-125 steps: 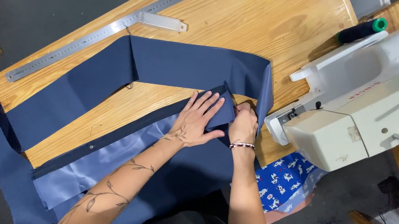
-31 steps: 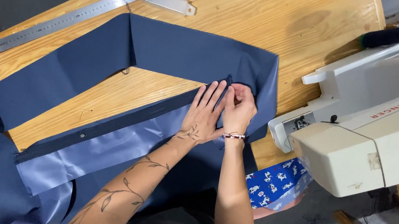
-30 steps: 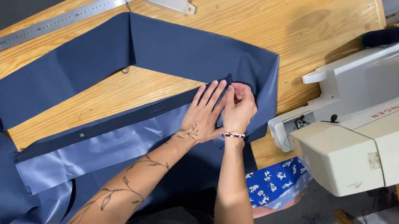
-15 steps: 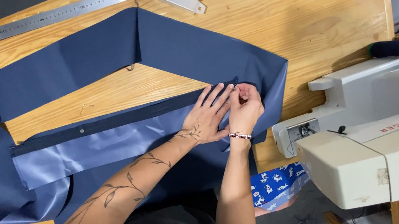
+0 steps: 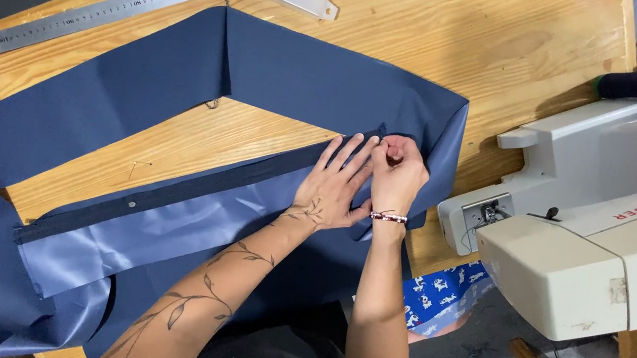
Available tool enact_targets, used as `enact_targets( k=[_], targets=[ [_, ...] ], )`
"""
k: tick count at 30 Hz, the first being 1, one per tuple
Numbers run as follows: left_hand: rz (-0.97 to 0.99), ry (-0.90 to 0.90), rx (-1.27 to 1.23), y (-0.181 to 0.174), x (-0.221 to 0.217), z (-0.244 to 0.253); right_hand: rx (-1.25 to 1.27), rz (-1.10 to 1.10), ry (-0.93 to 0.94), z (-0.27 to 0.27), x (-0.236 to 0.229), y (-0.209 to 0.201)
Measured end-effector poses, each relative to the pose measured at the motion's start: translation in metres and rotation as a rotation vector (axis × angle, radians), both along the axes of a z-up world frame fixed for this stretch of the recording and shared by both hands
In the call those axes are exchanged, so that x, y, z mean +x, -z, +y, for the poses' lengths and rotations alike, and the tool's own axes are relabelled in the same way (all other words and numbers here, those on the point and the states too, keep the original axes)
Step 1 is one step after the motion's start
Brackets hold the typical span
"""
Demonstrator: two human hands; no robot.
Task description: The person is folding and aligning large pieces of blue fabric on a workbench to prepare them for sewing.
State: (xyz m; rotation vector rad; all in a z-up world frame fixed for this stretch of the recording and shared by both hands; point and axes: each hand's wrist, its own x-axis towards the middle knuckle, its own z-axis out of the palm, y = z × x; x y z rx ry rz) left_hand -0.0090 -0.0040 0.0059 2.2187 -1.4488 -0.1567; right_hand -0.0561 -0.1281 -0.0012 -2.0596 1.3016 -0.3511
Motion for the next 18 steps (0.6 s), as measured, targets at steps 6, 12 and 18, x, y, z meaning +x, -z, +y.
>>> enact_targets(
  k=[6,12,18],
  targets=[
    [0.003,0.001,0.007,0.0002,-0.0007,0.0001,0.018,0.002,0.011,-0.0009,-0.0013,-0.0009],
    [0.007,0.01,0.011,-0.0013,-0.0012,0.0003,0.028,0.001,0.026,-0.0004,-0.0026,-0.0013],
    [0.014,-0.003,0.02,-0.0082,-0.0008,-0.0008,0.031,-0.014,0.01,-0.0001,-0.0032,-0.0066]
  ],
)
